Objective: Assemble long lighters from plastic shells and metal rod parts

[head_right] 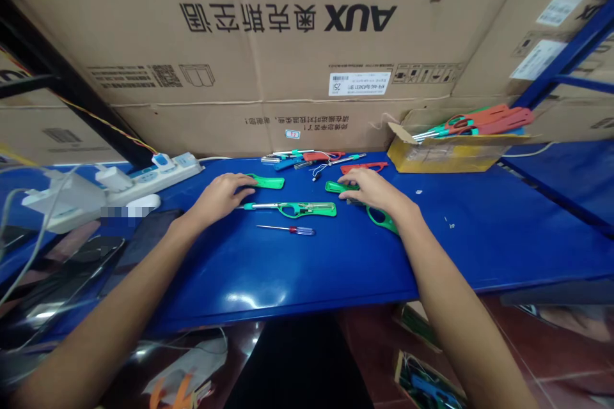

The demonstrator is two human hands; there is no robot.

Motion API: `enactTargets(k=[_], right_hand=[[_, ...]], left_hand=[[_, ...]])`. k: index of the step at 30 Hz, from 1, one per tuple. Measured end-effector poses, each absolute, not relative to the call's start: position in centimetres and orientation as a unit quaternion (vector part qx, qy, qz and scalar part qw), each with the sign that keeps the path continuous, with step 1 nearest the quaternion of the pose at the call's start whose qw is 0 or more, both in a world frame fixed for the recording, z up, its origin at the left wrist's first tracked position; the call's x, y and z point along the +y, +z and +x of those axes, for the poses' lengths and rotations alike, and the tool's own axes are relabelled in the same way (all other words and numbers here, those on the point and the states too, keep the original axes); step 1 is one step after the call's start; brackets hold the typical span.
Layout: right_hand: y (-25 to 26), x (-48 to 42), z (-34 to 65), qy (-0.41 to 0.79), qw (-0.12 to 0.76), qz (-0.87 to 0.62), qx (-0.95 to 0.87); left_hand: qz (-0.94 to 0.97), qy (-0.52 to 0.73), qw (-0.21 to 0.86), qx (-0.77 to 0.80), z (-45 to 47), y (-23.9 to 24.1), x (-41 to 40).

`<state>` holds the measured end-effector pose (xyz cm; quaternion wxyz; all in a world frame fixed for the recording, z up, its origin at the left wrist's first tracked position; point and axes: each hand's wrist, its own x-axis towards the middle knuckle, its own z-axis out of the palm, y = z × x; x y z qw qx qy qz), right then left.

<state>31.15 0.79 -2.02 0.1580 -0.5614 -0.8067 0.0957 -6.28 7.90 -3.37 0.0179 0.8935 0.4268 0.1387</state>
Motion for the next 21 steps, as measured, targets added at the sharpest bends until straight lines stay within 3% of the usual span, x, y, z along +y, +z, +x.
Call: enactTargets(k=[7, 16, 21], right_hand=[[-1.9, 0.8, 30.2, 0.102, 0.169, -0.570, -0.798], [-1.1, 0.6, 29.2, 0.139, 0.418, -0.567, -0.696], [-1.4, 1.0, 29.2, 0.202, 0.475, -0.573, -0.636]], left_hand=[[0.879, 0.116, -0.026, 0.461, -5.6, -2.7, 7.0], [0.873, 0.228, -0.039, 0.429, -5.2, -2.6, 6.6], [0.858, 0.321, 0.024, 0.400, -4.8, -3.1, 6.5]])
